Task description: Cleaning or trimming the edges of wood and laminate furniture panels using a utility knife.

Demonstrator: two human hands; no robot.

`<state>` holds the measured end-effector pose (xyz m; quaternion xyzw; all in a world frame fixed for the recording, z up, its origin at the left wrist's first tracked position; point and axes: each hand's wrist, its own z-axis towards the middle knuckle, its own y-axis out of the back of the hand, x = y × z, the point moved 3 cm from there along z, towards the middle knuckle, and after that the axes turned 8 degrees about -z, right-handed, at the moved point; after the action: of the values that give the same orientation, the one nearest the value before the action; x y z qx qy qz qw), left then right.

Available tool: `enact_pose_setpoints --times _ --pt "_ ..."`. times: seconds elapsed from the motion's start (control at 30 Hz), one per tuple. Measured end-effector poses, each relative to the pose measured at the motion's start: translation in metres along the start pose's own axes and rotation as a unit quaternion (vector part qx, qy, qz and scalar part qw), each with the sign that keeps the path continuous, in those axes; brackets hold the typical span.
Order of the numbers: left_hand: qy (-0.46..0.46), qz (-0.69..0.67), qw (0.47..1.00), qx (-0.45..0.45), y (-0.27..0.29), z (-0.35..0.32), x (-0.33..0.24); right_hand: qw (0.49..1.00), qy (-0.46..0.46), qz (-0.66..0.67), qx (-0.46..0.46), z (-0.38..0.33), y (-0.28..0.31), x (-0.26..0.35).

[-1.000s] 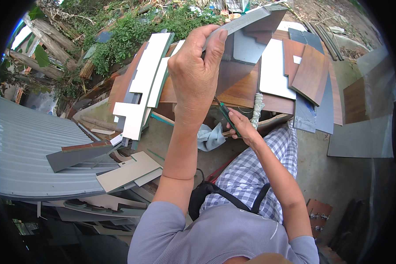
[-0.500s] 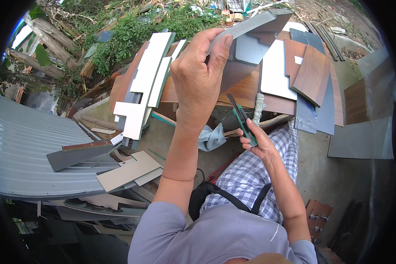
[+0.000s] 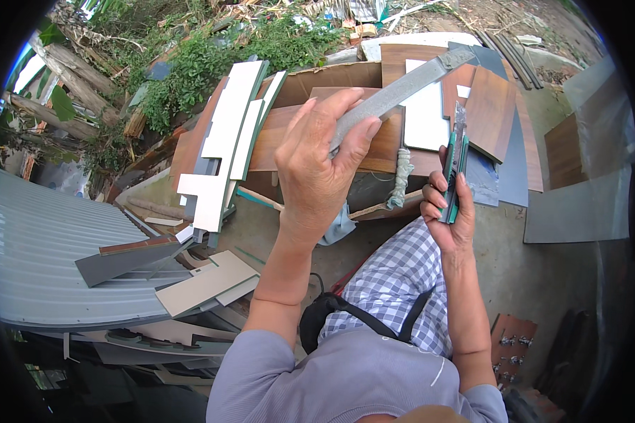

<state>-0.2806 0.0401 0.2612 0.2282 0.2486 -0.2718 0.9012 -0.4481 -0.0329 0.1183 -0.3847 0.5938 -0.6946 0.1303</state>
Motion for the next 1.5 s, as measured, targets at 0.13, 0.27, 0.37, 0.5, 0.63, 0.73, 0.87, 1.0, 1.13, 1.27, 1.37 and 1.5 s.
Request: enact_pose_setpoints --times 0.13,0.27,0.37,0.5,0.63,0.73,0.87,1.0,1.13,1.27,1.37,1.5 --pt "-0.023 -0.025 0.999 0.015 0.001 -0.021 -0.003 0.999 0.033 -0.028 0.031 0.002 -0.026 0.010" --pt "-0.089 0.001 0.992 0.090 -0.002 -0.038 -0.008 0.998 0.052 -0.014 0.016 0.003 -0.032 0.009" --pt "-0.092 -0.029 0.989 0.111 -0.009 -0.046 -0.009 0.994 0.095 -0.034 -0.041 0.000 -0.039 0.012" --pt "-0.096 -0.043 0.986 0.129 -0.015 -0.056 -0.006 0.985 0.144 -0.060 -0.077 -0.003 -0.034 0.016" --pt "-0.084 -0.048 0.988 0.122 -0.023 -0.074 0.001 0.957 0.174 -0.163 -0.162 -0.003 -0.024 0.025" --pt "-0.097 -0.030 0.987 0.128 -0.030 -0.084 0.010 0.960 0.180 -0.142 -0.161 -0.006 -0.034 0.023" --pt "-0.114 -0.047 0.986 0.113 -0.041 -0.100 0.030 0.947 0.171 -0.193 -0.192 0.004 -0.024 0.019" --pt "-0.135 -0.070 0.986 0.073 -0.049 -0.108 0.047 0.941 0.160 -0.229 -0.193 0.015 -0.020 0.013" --pt "-0.145 -0.090 0.984 0.052 -0.061 -0.114 0.064 0.954 0.155 -0.190 -0.170 0.032 0.001 0.006" --pt "-0.141 -0.074 0.986 0.052 -0.072 -0.122 0.082 0.964 0.142 -0.154 -0.161 0.044 0.024 -0.003" --pt "-0.118 -0.057 0.990 0.055 -0.079 -0.132 0.096 0.974 0.103 -0.135 -0.147 0.049 0.041 -0.010" --pt "-0.092 -0.043 0.993 0.058 -0.085 -0.152 0.112 0.975 0.062 -0.121 -0.175 0.051 0.062 -0.021"
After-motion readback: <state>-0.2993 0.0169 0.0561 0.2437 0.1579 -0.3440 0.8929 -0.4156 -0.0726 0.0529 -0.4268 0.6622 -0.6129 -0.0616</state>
